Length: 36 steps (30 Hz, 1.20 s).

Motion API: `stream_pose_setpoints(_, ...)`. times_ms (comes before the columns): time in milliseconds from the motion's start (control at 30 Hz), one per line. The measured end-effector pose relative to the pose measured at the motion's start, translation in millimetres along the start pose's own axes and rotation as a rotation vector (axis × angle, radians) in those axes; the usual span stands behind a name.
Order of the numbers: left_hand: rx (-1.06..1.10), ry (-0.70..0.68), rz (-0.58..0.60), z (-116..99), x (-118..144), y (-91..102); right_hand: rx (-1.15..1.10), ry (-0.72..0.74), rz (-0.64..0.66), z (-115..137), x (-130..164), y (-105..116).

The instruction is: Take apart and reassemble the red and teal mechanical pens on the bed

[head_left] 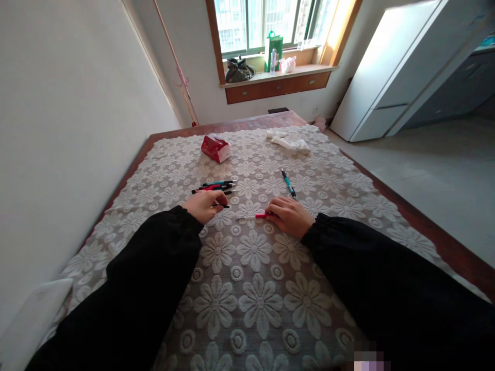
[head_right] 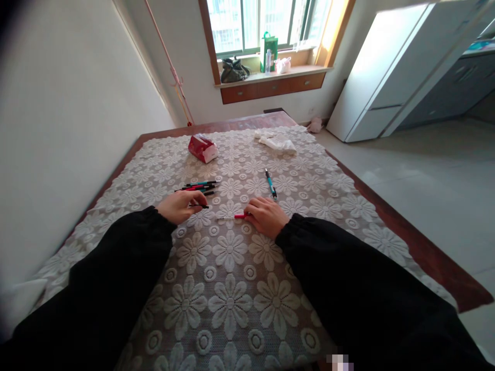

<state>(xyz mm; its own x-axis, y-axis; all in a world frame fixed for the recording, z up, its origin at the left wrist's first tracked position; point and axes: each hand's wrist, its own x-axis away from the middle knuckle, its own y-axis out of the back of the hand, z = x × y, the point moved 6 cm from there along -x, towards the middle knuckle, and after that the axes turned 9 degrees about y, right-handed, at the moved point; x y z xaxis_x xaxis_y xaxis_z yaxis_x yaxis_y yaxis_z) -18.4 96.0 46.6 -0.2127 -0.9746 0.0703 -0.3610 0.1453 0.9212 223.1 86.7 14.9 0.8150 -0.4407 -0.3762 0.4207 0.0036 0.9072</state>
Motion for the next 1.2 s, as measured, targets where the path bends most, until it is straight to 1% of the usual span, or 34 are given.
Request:
stream_pose_setpoints(67,-0.017,-0.012,0.073,1,3,3.7,-0.003,-0.005,0.003,-1,0,-1)
stream_pose_setpoints(167,-0.048,0.016,0.176,-2,6,-4.5,-0.005,-0.011,0.005,-1,0,-2)
stream_pose_setpoints(200,-0.058,0.028,0.2,-4,6,-8.5,-0.008,-0.01,0.005,-2,0,-2)
stream_pose_setpoints(267,-0.062,0.032,0.206,-8,7,-13.6,-0.016,-0.006,0.007,-2,0,-2)
stream_pose_setpoints(400,-0.061,-0.016,0.149,-18,7,-12.6,-0.027,-0.004,0.001,-2,0,-1)
stream_pose_setpoints(533,-0.079,0.012,0.136,-18,6,-12.1,-0.025,-0.007,0.006,-1,0,-2)
stream_pose_setpoints(633,-0.057,0.041,0.137,-15,5,-17.3,-0.024,-0.006,0.016,-1,0,-2)
stream_pose_setpoints(767,0.003,0.007,0.124,-20,4,-26.1,-0.024,-0.002,0.011,-2,0,-3)
stream_pose_setpoints(900,0.033,-0.021,0.054,-31,5,-31.4,-0.019,0.002,0.004,-2,0,-2)
stream_pose_setpoints(1033,0.117,-0.076,-0.03,-45,8,-40.2,0.026,0.031,0.023,2,-1,-1)
stream_pose_setpoints(1200,0.23,-0.095,-0.117,-51,13,-52.2,0.067,0.069,0.019,5,0,2)
